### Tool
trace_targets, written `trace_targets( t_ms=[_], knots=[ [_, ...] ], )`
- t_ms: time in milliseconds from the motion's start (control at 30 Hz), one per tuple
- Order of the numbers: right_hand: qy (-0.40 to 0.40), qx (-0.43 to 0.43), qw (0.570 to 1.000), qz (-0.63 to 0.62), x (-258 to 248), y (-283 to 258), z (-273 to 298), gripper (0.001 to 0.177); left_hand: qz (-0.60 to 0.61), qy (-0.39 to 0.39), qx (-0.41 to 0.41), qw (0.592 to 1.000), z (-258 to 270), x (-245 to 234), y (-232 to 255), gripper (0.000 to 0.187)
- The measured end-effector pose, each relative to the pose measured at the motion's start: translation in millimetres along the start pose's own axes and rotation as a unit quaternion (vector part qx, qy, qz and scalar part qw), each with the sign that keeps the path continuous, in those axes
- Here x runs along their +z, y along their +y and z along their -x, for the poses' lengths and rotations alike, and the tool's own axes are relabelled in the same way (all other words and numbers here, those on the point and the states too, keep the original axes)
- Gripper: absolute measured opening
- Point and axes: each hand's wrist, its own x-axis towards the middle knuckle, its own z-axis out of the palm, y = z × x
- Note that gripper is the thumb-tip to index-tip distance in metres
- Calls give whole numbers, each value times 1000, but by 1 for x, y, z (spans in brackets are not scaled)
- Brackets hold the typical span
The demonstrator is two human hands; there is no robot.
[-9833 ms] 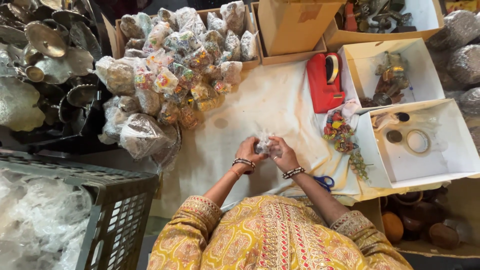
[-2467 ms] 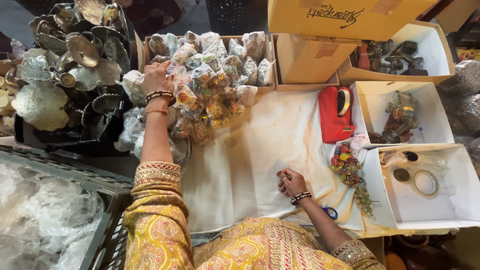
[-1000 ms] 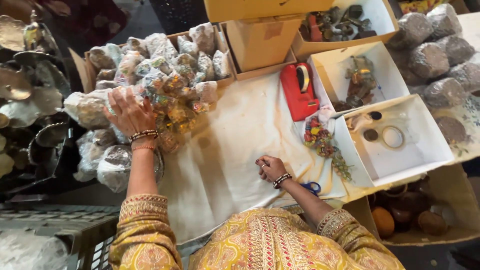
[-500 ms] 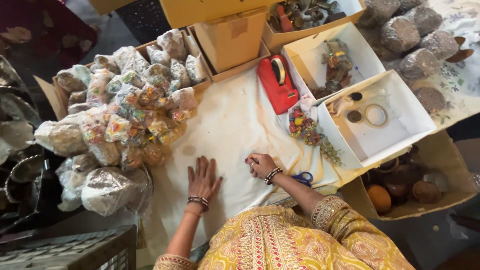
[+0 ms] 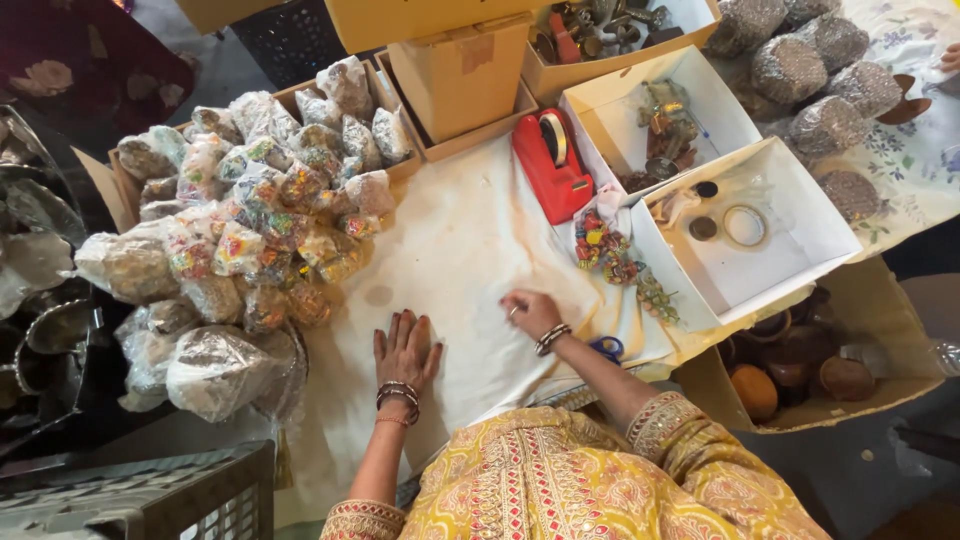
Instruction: The person wraps small, colorful figurines in bubble wrap at a cluttered work table. They cut pieces of bubble wrap using scissors, place the figurines inside, and fold the wrap to secure them. The wrapped items are then placed into a cardboard box alongside other wrapped packages.
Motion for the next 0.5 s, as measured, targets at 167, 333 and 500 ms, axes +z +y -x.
trace_targets(
  t_ms=[167, 333, 500],
  knots=[
    [318, -125, 907, 245, -74, -40, -19, 16, 0, 5, 4, 1000, 2, -4, 1, 64],
    [368, -131, 848, 358, -110, -43, -28, 46, 6, 0, 6, 1000, 2, -15, 7, 62],
    [194, -163, 883, 394, -77, -80, 4, 39, 13, 6, 3, 1000, 2, -13, 7, 63]
  ],
)
